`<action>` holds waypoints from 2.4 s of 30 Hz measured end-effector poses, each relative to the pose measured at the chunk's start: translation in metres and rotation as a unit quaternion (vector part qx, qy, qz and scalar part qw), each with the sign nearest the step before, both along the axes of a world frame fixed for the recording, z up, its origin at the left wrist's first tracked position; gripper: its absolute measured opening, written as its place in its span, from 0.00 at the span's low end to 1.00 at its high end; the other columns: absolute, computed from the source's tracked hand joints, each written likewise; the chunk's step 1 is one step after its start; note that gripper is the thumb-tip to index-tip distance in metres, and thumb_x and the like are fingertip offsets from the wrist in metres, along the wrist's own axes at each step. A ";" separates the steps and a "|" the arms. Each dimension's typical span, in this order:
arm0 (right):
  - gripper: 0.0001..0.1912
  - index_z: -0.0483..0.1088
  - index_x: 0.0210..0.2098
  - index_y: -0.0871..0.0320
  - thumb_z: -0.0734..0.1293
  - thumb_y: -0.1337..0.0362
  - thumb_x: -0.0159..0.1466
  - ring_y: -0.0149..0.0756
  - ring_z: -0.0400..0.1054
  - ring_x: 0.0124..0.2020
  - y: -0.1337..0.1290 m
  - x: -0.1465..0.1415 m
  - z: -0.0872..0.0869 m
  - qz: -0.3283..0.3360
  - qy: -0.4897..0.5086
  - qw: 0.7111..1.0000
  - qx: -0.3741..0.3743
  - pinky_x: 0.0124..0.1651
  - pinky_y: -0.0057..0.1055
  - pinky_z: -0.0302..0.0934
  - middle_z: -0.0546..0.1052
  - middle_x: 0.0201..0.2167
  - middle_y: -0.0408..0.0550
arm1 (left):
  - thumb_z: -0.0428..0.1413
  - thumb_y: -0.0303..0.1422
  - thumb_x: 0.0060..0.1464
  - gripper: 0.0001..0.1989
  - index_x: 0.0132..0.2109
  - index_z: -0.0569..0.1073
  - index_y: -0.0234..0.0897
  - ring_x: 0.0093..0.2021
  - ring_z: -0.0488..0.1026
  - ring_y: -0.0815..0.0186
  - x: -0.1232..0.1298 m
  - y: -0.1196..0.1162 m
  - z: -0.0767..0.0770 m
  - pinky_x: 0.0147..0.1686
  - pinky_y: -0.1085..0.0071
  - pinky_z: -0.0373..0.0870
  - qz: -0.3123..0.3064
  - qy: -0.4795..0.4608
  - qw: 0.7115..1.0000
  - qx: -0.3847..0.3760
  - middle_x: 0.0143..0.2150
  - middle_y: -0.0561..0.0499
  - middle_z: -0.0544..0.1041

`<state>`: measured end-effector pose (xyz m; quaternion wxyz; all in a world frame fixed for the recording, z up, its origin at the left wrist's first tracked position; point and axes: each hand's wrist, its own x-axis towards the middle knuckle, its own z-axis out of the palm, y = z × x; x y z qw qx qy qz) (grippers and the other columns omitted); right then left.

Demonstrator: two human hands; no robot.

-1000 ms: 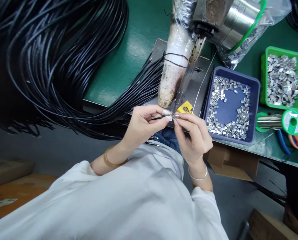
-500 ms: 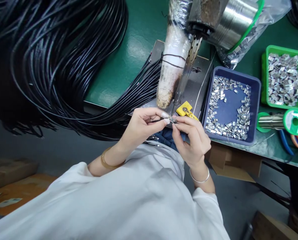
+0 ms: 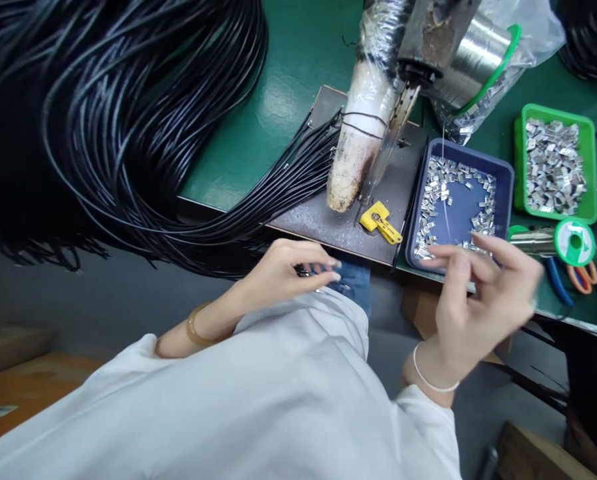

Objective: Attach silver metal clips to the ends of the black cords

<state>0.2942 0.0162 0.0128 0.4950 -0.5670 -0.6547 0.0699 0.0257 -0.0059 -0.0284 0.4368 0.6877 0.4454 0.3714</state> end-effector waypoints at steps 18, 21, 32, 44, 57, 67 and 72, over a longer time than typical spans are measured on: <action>0.07 0.70 0.28 0.55 0.73 0.65 0.57 0.25 0.65 0.23 0.078 0.041 -0.001 0.079 -0.258 0.923 -0.272 0.28 0.26 0.58 0.75 0.25 0.39 | 0.60 0.37 0.60 0.08 0.42 0.71 0.38 0.20 0.54 0.77 -0.025 0.062 0.007 0.23 0.77 0.56 0.273 -0.270 0.922 0.051 0.25 0.58 0.64; 0.07 0.69 0.30 0.56 0.73 0.66 0.58 0.28 0.70 0.28 0.067 0.031 -0.001 0.026 -0.254 0.959 -0.124 0.32 0.27 0.62 0.76 0.30 0.43 | 0.66 0.36 0.53 0.13 0.42 0.76 0.34 0.21 0.52 0.77 -0.019 0.031 0.024 0.23 0.77 0.54 -0.023 -0.271 0.960 -0.065 0.20 0.61 0.58; 0.09 0.69 0.29 0.57 0.74 0.68 0.59 0.35 0.77 0.30 0.002 -0.050 0.014 0.115 0.115 0.984 -0.072 0.36 0.35 0.76 0.79 0.32 0.46 | 0.57 0.32 0.57 0.09 0.41 0.75 0.29 0.22 0.65 0.75 0.036 0.016 0.000 0.25 0.78 0.61 0.033 -0.278 0.938 -0.204 0.22 0.56 0.70; 0.05 0.78 0.38 0.52 0.71 0.68 0.63 0.36 0.76 0.42 -0.001 -0.075 -0.020 0.150 0.070 0.983 -0.080 0.45 0.39 0.74 0.79 0.40 0.45 | 0.62 0.31 0.54 0.07 0.36 0.73 0.31 0.26 0.71 0.75 0.033 0.022 0.013 0.28 0.79 0.68 0.043 -0.332 0.922 -0.194 0.26 0.54 0.75; 0.04 0.76 0.37 0.53 0.71 0.68 0.63 0.36 0.77 0.42 -0.007 -0.072 -0.022 0.159 0.107 0.977 -0.090 0.46 0.38 0.75 0.78 0.41 0.46 | 0.64 0.34 0.54 0.09 0.34 0.78 0.30 0.29 0.71 0.72 0.033 0.019 0.009 0.32 0.77 0.70 0.021 -0.277 0.946 -0.166 0.28 0.51 0.76; 0.02 0.76 0.37 0.54 0.69 0.64 0.65 0.36 0.77 0.44 -0.001 -0.071 -0.028 0.192 0.195 0.951 -0.146 0.52 0.41 0.75 0.76 0.43 0.47 | 0.61 0.33 0.58 0.08 0.37 0.82 0.32 0.26 0.64 0.73 0.025 0.021 0.008 0.25 0.75 0.60 0.041 -0.214 0.974 -0.056 0.29 0.50 0.74; 0.05 0.77 0.39 0.52 0.71 0.68 0.63 0.37 0.77 0.44 -0.006 -0.077 -0.025 0.170 0.141 0.969 -0.115 0.51 0.42 0.75 0.77 0.43 0.46 | 0.60 0.31 0.59 0.07 0.37 0.80 0.31 0.24 0.59 0.74 0.024 0.019 0.009 0.25 0.74 0.57 0.075 -0.159 0.984 0.026 0.26 0.54 0.68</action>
